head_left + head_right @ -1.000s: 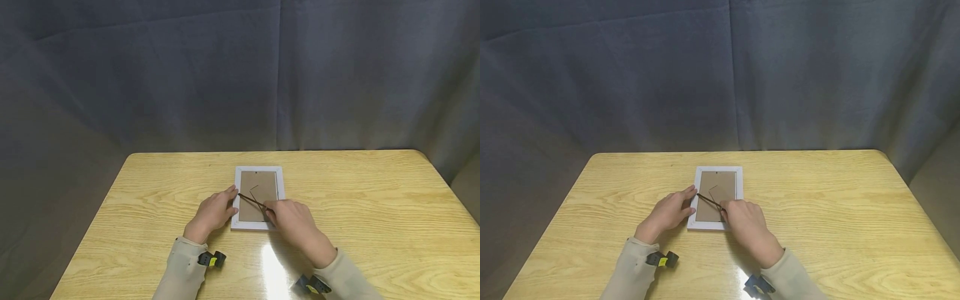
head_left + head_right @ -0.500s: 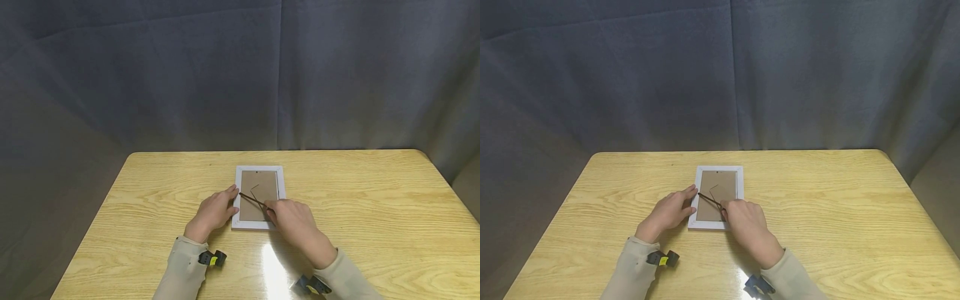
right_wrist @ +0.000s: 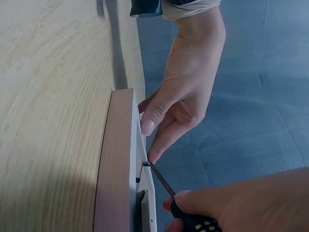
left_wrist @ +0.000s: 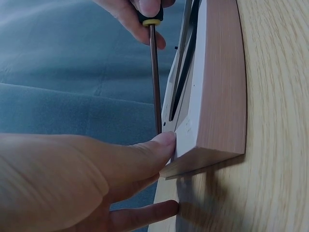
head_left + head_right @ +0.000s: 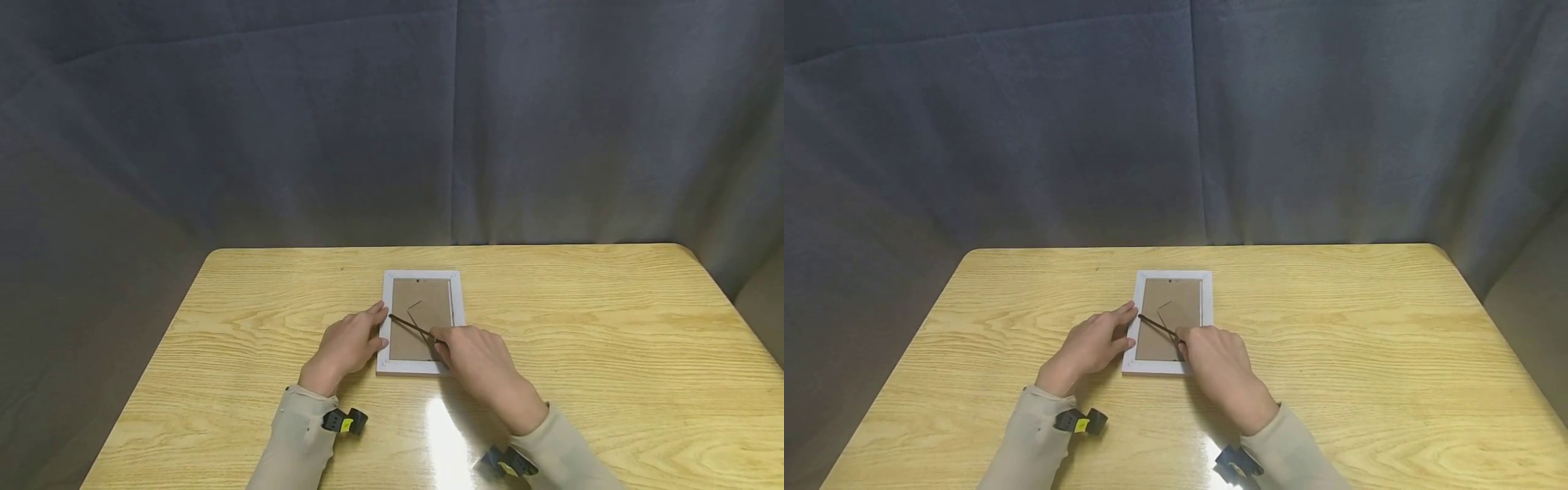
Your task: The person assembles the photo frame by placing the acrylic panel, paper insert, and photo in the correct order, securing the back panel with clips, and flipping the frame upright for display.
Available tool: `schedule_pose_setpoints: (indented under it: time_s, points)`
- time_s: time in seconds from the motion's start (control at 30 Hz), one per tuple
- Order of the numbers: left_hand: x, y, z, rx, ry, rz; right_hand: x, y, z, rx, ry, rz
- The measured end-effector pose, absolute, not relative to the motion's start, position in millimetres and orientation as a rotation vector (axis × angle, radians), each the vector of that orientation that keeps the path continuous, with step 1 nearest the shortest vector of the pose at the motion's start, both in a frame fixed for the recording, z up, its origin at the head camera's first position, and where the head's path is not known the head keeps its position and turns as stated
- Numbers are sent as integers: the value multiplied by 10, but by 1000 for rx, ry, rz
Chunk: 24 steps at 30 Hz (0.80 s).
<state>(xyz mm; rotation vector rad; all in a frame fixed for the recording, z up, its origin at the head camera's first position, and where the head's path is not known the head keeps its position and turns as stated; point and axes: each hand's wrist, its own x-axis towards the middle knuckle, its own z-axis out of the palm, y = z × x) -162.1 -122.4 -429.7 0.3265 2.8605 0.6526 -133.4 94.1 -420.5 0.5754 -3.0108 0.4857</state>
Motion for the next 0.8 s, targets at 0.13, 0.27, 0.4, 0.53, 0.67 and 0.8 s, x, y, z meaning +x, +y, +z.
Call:
schedule_pose_setpoints:
  time_s: [0.13, 0.27, 0.4, 0.53, 0.67, 0.8]
  points:
    - [-1623, -1217, -4291, 323, 2865, 625, -1333, 948, -4205, 577, -3022, 506]
    - [-1629, -1217, -4288, 319, 2868, 591, -1337, 952, -4209, 566, -3035, 518]
    - [-1631, -1223, -4294, 324, 2873, 563, -1343, 955, -4220, 559, -3042, 522]
    - [-1633, -1224, -4293, 319, 2869, 554, -1340, 954, -4220, 555, -3055, 529]
    - [-1633, -1221, -4291, 308, 2862, 553, -1337, 951, -4214, 542, -3070, 539]
    - [-1632, -1221, -4295, 296, 2857, 556, -1334, 953, -4210, 535, -3078, 547]
